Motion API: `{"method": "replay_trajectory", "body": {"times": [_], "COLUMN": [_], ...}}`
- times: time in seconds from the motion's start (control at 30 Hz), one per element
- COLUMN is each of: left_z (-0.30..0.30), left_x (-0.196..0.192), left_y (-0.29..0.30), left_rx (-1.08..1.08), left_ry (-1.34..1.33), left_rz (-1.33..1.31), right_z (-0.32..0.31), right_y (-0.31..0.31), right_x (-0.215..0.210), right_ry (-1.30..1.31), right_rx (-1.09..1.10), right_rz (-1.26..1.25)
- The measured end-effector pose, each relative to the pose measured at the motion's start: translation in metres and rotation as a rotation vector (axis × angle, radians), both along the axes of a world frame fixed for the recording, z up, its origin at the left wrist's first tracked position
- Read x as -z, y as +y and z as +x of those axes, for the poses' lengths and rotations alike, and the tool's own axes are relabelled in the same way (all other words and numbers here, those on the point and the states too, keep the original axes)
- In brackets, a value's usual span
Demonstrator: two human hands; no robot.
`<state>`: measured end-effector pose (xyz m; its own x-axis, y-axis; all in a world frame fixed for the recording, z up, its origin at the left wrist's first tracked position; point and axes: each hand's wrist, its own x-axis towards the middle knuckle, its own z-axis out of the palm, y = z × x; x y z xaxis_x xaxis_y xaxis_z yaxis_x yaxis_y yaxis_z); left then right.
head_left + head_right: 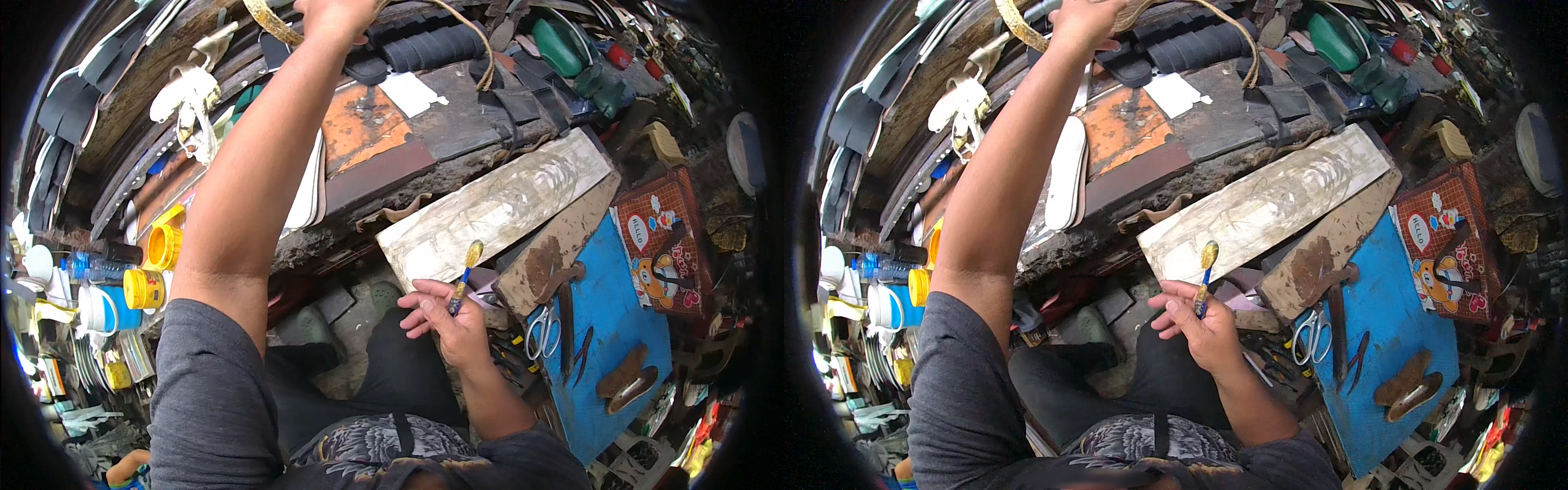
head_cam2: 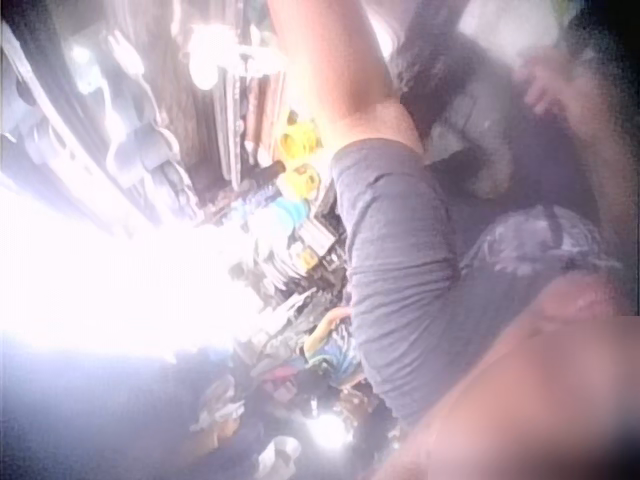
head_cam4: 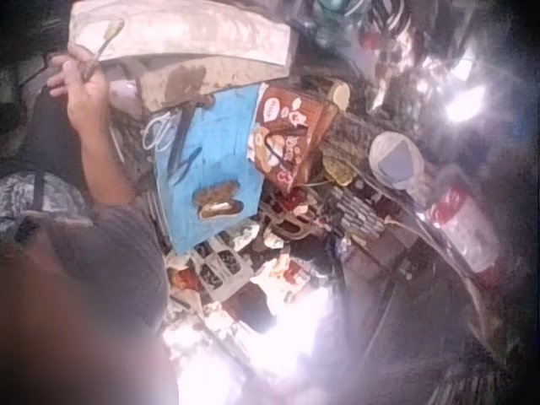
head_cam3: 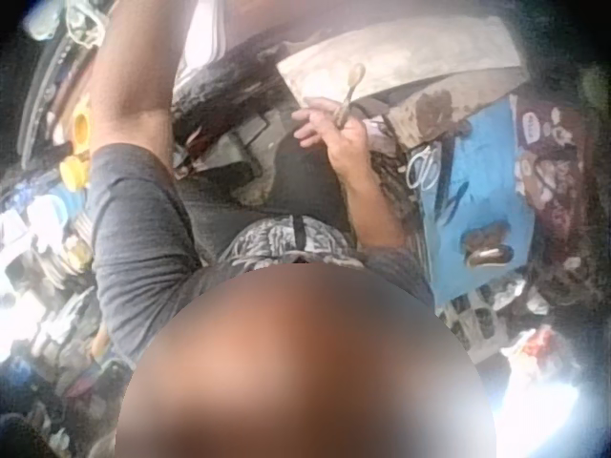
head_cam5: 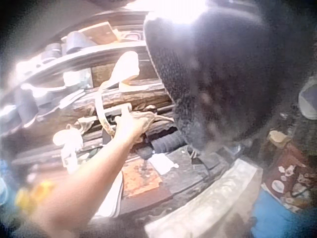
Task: The person cleans a woven sandal using a toothbrush and a yellow paste. They scrub the sole and upper, then place the sandal aside. The person then handles a white container and a water bottle.
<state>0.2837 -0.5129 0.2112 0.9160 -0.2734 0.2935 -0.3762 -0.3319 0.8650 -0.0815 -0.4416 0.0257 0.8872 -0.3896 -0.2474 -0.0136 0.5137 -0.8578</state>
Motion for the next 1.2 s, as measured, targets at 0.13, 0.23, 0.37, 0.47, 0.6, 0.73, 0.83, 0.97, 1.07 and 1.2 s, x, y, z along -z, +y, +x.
{"method": "replay_trajectory", "body": {"times": [0.13, 0.23, 0.37, 0.47, 0.6, 0.73, 0.83, 0.97, 1.07, 1.2], "left_z": [0.039, 0.059, 0.038, -0.003, -0.085, -0.161, -0.198, -0.236, -0.257, -0.284], "left_x": [0.020, 0.033, 0.041, 0.044, 0.075, 0.102, 0.116, 0.130, 0.135, 0.128], "left_y": [-0.009, -0.014, -0.009, 0.021, 0.084, 0.155, 0.197, 0.237, 0.257, 0.287], "left_rx": [0.075, 0.062, 0.090, 0.308, 0.423, 0.457, 0.471, 0.466, 0.408, 0.469], "left_ry": [0.003, -0.265, 0.056, 0.066, 0.158, 0.478, 0.612, 0.426, 0.109, -0.201], "left_rz": [0.026, 0.019, -0.130, -0.311, -0.570, -0.715, -0.814, -0.727, -0.485, -0.197], "right_z": [0.001, 0.006, 0.021, 0.036, 0.060, 0.064, 0.055, 0.045, 0.039, 0.028], "right_y": [0.001, 0.001, -0.008, -0.024, -0.040, -0.026, -0.004, 0.030, 0.053, 0.077], "right_x": [-0.001, -0.005, -0.019, -0.034, -0.052, -0.061, -0.060, -0.055, -0.055, -0.056], "right_ry": [0.010, 0.007, -0.071, -0.163, -0.244, -0.272, -0.280, -0.275, -0.308, -0.404], "right_rx": [0.026, 0.007, 0.033, 0.119, 0.286, 0.354, 0.337, 0.297, 0.266, 0.244], "right_rz": [0.031, 0.025, -0.021, -0.038, -0.127, -0.217, -0.274, -0.306, -0.181, 0.056]}}
